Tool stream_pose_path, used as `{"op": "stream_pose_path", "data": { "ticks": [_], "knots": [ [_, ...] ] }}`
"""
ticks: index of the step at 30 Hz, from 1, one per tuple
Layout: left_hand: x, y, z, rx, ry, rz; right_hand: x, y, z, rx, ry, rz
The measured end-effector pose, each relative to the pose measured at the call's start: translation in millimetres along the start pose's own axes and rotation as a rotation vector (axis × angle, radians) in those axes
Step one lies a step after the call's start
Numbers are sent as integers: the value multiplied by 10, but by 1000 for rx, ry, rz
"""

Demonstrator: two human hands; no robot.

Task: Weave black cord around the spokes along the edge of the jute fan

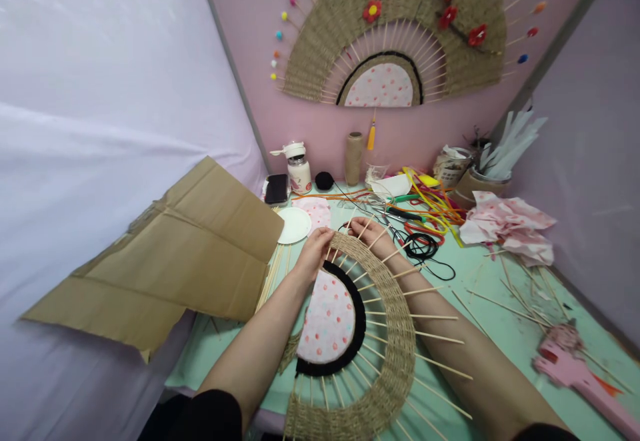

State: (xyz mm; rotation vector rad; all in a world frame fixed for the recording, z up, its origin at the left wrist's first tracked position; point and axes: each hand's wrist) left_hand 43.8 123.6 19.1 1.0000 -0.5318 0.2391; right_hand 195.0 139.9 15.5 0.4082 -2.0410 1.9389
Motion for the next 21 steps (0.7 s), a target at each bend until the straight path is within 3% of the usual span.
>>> {"op": "stream_pose_path", "data": {
  "ticks": [7,14,16,21],
  "knots": [
    [-41,62,-8,-14,-14,-88,-154,62,-95,-62,128,-169],
    [-102,56,-44,-99,-65,-69,-216,8,-100,-6,34,-305],
    [-114,72,-13,-151,-126,-80,-208,-5,-90,-4,32,-330],
    [-177,107,61,-314,-416,-137,-195,-41,-73,21,31,-372]
  ]
}}
Point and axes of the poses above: each hand's wrist, its own z-axis away from the middle knuckle, its own x-axis out of the palm, y = z × x, and after that the axes turned 12 degrees about -x, right-handed
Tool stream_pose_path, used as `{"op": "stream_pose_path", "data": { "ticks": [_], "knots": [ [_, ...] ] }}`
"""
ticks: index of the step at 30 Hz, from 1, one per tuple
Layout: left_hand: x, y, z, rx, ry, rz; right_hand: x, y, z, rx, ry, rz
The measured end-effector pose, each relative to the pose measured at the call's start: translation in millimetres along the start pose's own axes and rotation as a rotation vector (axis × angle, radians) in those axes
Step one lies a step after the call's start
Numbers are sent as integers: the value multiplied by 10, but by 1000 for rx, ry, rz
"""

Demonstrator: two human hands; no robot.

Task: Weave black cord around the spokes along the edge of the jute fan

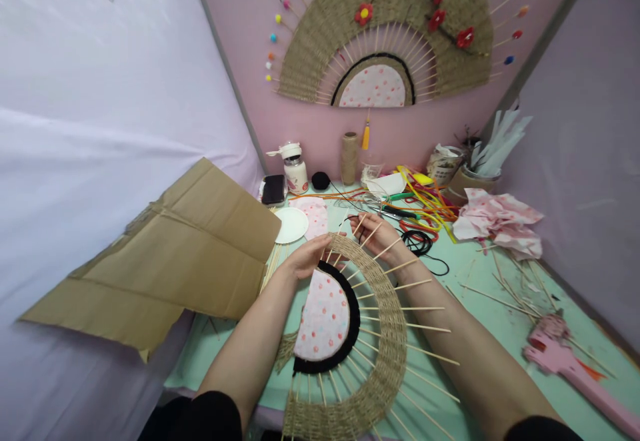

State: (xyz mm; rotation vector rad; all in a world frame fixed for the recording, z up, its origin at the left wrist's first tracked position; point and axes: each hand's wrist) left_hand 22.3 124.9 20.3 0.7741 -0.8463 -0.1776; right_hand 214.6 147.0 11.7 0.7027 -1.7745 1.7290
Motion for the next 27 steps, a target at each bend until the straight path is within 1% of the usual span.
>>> {"op": "stream_pose_path", "data": {
  "ticks": [2,4,6,9,14,16,18,22,24,27],
  "knots": [
    [-21,-19,16,-37,-76,-31,8,-10,5,16,3,-8],
    [-36,-41,16,-62,-128,-58,12,-17,6,21,4,-12],
    [-38,-55,2,-61,-127,-56,14,-21,7,19,-4,-25],
    [-16,-46,-37,9,-19,19,25,-23,14,28,-36,-61],
    [53,-3,-104,196,266,73,54,12,39,57,-76,-88],
    [83,3,-116,261,344,70,36,43,28,62,-74,-94],
    [105,2,-119,290,377,59,-4,75,1,51,-52,-97],
    [114,-10,-123,284,346,17,-71,111,-50,2,-3,-106],
    [101,-22,-135,294,339,20,-61,114,-44,3,-13,-112],
    [81,-42,-161,300,364,43,-7,116,3,43,-62,-120]
  ]
}}
Point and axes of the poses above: each hand's wrist, its own z-axis away from the middle knuckle, its own x-axis out of the palm, y = z × x, and after that the axes turned 12 degrees about -x, right-handed
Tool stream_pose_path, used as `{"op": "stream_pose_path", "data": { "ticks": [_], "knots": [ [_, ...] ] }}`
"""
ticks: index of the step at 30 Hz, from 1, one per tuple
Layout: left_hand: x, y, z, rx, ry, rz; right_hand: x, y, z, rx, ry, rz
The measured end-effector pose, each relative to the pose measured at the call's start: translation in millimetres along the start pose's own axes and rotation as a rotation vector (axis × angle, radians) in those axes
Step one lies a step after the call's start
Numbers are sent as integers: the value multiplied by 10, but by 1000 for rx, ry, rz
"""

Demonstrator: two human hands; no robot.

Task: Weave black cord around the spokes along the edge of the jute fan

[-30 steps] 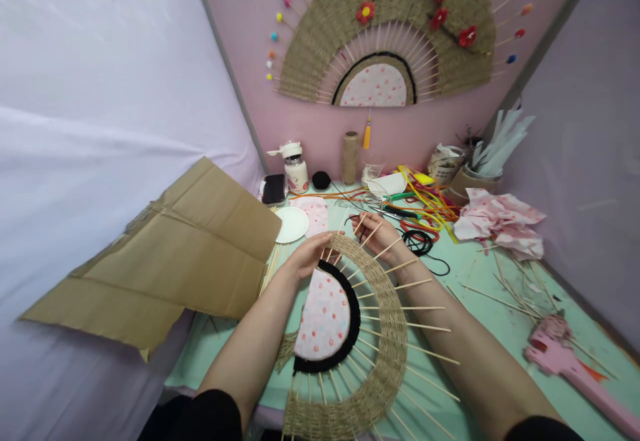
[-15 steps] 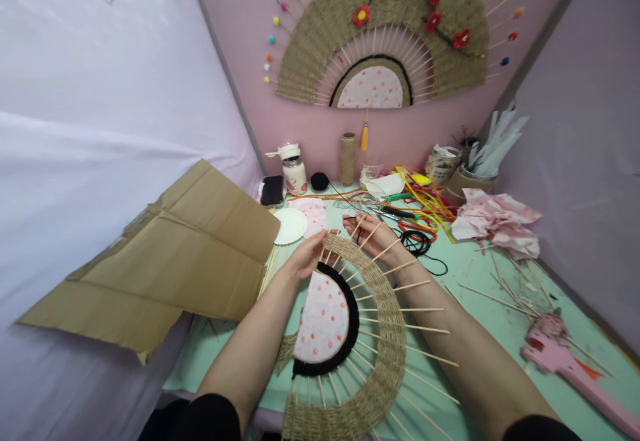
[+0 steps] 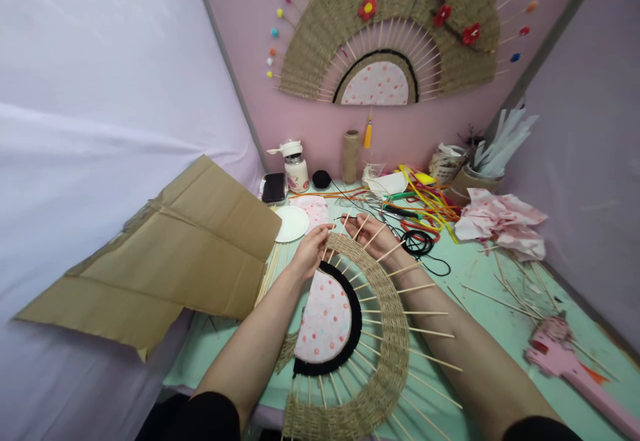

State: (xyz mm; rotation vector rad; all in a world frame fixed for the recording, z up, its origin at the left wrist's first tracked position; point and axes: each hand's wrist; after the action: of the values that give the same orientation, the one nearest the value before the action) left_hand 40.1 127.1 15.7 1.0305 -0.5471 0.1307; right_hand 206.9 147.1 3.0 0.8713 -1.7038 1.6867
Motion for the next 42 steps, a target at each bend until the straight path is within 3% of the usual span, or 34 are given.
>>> {"op": "stream_pose_path", "data": {
  "ticks": [8,21,32,39,42],
  "knots": [
    [38,-33,-4,26,93,-28,51,9,89,107,-89,-29],
    [-46,-109,-123,251,140,-147,36,81,100,178,-164,-55],
    [-4,-68,-55,428,106,-449,-23,127,78,219,-148,-21],
    [1,-86,-53,410,268,-392,17,112,77,222,-127,-28],
    [15,-67,-10,433,241,-462,16,107,75,205,-111,-35]
  ]
}}
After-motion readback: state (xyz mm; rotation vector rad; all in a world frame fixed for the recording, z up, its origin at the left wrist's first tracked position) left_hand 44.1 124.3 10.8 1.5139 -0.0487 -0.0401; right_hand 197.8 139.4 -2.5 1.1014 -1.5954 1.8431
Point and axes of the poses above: each hand's wrist, its own z-axis away from the middle knuckle, its own x-axis out of the palm, y = z × x, and after that the axes turned 12 degrees about -x, right-handed
